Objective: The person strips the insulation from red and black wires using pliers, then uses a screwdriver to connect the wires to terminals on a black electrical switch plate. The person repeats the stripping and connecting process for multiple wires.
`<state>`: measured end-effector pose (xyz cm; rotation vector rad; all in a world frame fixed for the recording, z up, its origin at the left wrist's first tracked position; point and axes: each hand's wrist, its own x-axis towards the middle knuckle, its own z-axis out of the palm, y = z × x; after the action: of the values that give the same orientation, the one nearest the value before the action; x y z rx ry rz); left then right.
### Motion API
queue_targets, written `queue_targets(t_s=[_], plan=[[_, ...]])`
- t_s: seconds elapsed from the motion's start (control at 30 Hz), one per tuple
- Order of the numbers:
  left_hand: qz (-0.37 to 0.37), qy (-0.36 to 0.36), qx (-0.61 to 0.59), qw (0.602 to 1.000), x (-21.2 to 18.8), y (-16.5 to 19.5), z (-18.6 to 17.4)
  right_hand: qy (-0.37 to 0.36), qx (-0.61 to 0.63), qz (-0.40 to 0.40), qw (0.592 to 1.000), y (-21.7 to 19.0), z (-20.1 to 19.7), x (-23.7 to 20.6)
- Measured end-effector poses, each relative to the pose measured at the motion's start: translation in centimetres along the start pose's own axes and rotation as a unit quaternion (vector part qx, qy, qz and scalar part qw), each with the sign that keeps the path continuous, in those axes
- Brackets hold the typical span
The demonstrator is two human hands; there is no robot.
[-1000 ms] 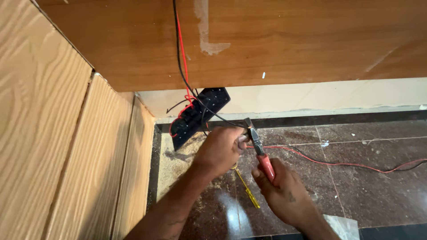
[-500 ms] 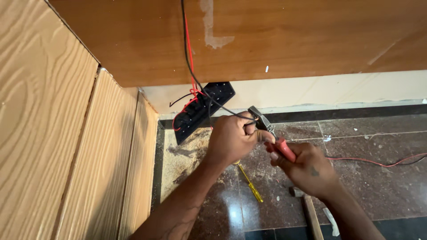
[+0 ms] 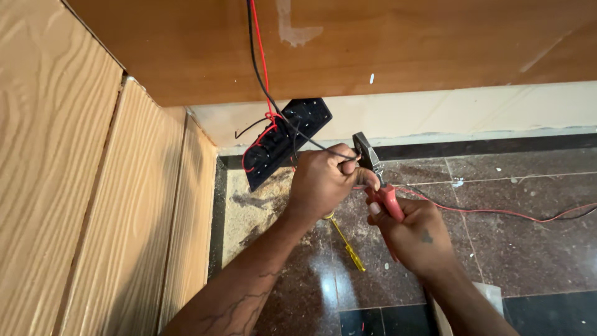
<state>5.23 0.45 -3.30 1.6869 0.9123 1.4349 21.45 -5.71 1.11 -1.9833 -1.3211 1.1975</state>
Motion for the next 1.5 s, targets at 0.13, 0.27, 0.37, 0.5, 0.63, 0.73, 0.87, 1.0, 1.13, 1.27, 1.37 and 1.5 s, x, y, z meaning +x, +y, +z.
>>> queue_targets(t_s=[0.13,0.27,0.37,0.5,0.63,0.73,0.87,1.0,1.13,1.27,1.37,1.5], plan=[[0.000,0.059,0.016,0.998,-0.2,-0.9,0.8,-0.029,0.232,0.090,0.968,0.4,0.9,0.2],[-0.113,0.169,0.024,0.979,-0.8,-2.0,3.5,-0.074,0.394,0.125,0.907,1.9,3.9,1.3],[-0.057,0.166,0.121,0.977,-1.1,-2.5,3.3,-0.050,0.391,0.148,0.907,3.4,6.8,2.0],[-0.057,0.152,0.082,0.983,-0.7,-2.1,1.7,-0.117,0.283,0.151,0.940,5.4,8.4,3.3],[-0.069,0.162,-0.053,0.983,-0.5,-1.3,0.6,-0.209,0.012,0.125,0.970,8.0,8.8,5.6],[-0.061,0.142,-0.110,0.982,-0.5,-1.0,-0.5,-0.166,-0.156,0.064,0.972,11.0,10.5,6.8],[-0.080,0.073,-0.105,0.989,-1.4,-0.3,-1.9,-0.128,-0.216,0.175,0.952,15.7,15.3,6.6],[-0.084,0.055,-0.137,0.985,-1.3,0.2,-2.2,0.056,-0.212,0.013,0.976,19.6,20.4,3.8],[-0.095,0.043,-0.158,0.982,-1.4,0.0,-2.1,0.084,-0.206,0.008,0.975,19.7,21.1,3.6],[-0.065,0.049,-0.124,0.989,-1.2,-1.3,-2.5,0.131,-0.214,-0.086,0.964,13.9,14.0,8.1],[-0.094,0.054,-0.117,0.987,-1.4,-2.7,-2.6,0.297,0.062,-0.264,0.916,7.2,7.5,8.6],[-0.112,0.058,-0.072,0.989,-1.0,-3.9,-2.3,0.177,0.022,-0.518,0.836,-1.6,4.1,3.9]])
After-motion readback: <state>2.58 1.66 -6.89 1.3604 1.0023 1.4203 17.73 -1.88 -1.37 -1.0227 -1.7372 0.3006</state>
